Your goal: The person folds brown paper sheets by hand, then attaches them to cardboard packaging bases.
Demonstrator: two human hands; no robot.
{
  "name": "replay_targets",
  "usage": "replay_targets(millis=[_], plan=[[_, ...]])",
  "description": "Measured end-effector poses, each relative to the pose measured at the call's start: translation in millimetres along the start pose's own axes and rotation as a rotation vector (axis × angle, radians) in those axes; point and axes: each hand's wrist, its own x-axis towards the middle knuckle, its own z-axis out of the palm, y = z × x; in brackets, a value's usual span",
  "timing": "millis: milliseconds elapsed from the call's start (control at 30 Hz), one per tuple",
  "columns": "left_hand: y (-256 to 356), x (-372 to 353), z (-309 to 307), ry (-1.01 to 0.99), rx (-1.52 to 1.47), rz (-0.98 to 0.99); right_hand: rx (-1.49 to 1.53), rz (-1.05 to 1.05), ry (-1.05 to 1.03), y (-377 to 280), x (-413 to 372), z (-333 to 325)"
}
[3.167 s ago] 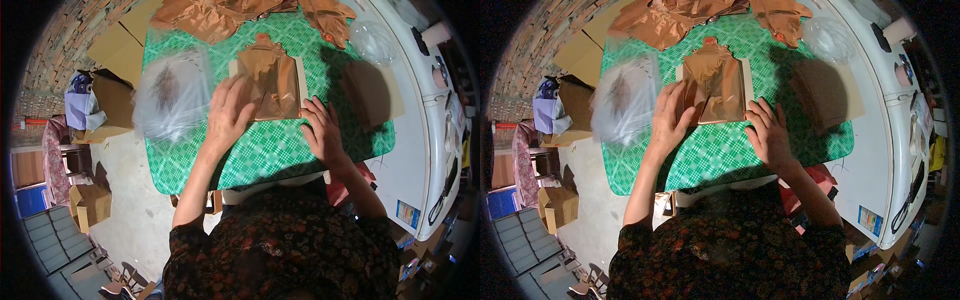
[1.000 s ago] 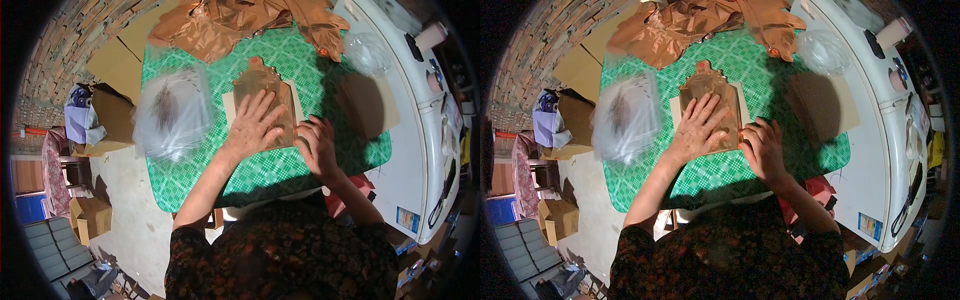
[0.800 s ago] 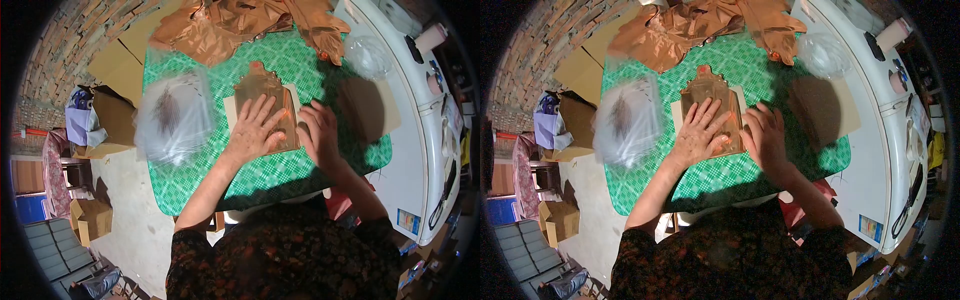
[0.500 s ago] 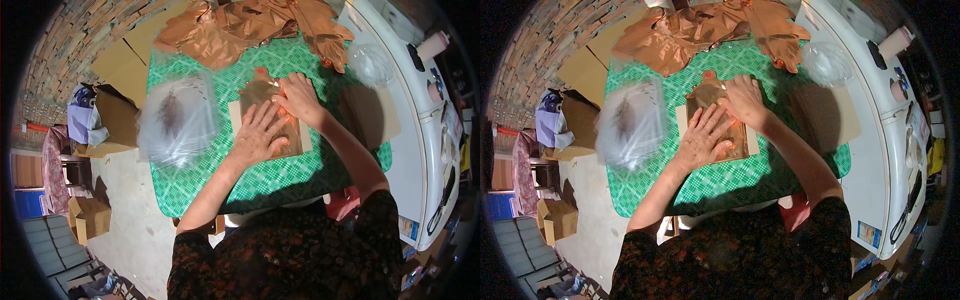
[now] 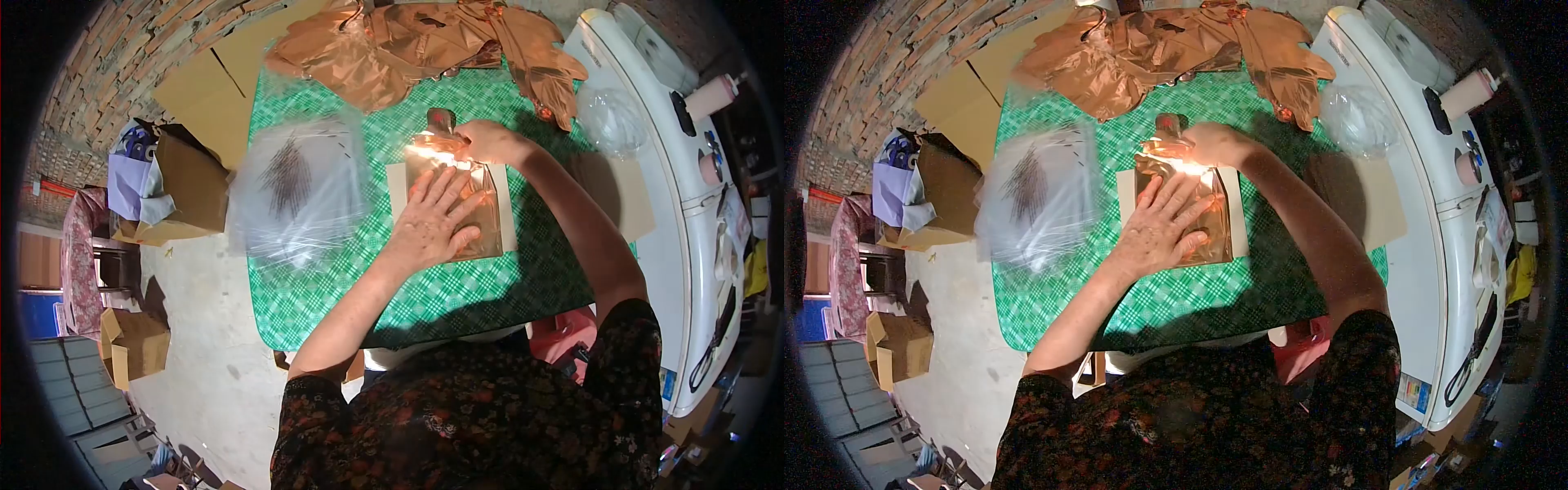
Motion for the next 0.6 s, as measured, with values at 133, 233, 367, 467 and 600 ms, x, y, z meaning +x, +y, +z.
replay_targets(millis=[133,233,367,467,600], plan=[[1,0,0,0.01,0.007,0.003,0.204,0.12,-0.055,24,17,11],[1,-1,0,0.039,-0.001,0.01,0.452,-0.072,0.028,34,18,21],[1,-1,1,0.055,-0.006,0.019,0.267,0.154,-0.039,11,2,4],[1,1,-2,0.131,0.0,0.047,0.257,0.082,0.079,5,-10,-1],[11,1,-46,0.369,-0.075,0.112,0.141,-0.196,0.463,-18,-45,-23]])
